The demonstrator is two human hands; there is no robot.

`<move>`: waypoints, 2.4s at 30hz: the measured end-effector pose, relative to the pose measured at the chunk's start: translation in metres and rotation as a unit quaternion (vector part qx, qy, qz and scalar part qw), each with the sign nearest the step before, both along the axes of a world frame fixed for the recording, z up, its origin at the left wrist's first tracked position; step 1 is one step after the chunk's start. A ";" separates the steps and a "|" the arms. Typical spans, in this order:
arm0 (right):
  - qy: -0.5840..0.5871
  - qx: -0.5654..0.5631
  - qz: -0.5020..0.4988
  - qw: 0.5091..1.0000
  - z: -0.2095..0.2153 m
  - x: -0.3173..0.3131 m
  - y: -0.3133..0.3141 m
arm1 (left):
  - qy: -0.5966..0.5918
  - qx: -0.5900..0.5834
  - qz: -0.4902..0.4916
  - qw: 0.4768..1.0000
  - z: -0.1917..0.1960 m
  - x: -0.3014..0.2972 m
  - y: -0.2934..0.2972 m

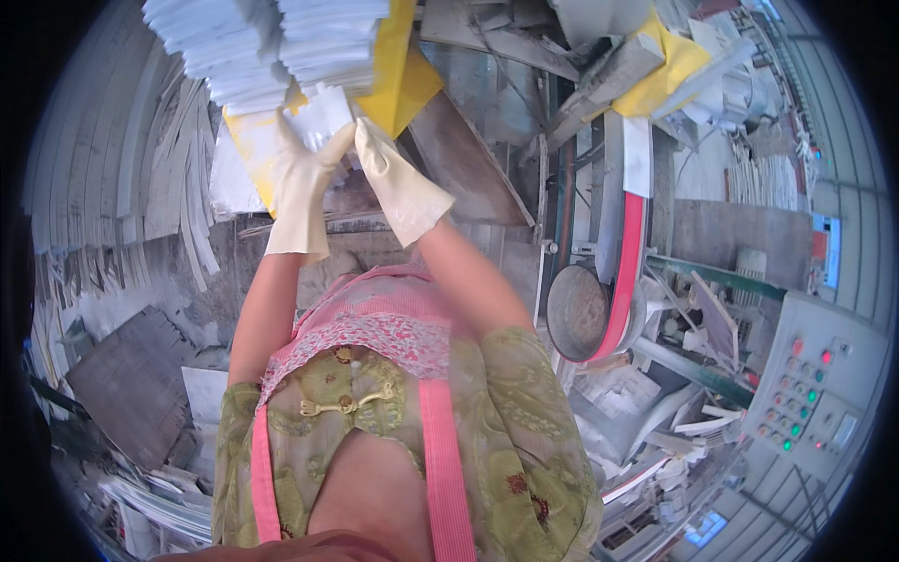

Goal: The person repeatedly picks up white rectangular tiles from a conveyor belt and stacks them onto a yellow platform. The person wears gloves and an apron while performing this repetitive stacking task in a factory setting.

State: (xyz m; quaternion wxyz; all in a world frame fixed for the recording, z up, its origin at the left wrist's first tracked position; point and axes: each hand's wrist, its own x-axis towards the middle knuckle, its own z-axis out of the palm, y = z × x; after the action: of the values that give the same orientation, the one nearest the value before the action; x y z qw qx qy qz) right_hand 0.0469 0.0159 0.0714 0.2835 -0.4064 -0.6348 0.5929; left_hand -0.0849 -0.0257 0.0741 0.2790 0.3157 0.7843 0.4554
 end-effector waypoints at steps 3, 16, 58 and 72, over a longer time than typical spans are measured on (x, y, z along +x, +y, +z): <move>0.035 -0.033 0.060 0.997 0.006 0.023 0.007 | 0.014 0.027 0.003 1.000 -0.005 0.000 0.002; -0.189 0.204 -0.317 0.907 -0.064 0.390 0.103 | -0.078 0.045 -0.054 0.994 0.011 0.003 0.004; -0.576 0.267 -0.270 0.724 -0.091 0.464 0.097 | 0.114 -0.191 0.027 0.975 0.050 0.015 -0.011; -0.137 0.297 -0.218 0.919 -0.021 0.313 0.119 | -0.401 0.167 0.143 0.889 -0.020 -0.015 -0.120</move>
State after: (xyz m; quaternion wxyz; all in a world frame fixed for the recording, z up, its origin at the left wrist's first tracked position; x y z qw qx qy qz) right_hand 0.3596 0.1346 0.0503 0.4238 -0.5092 -0.7100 0.2390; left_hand -0.0996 -0.1456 0.0541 0.4450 0.0323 0.5547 0.7023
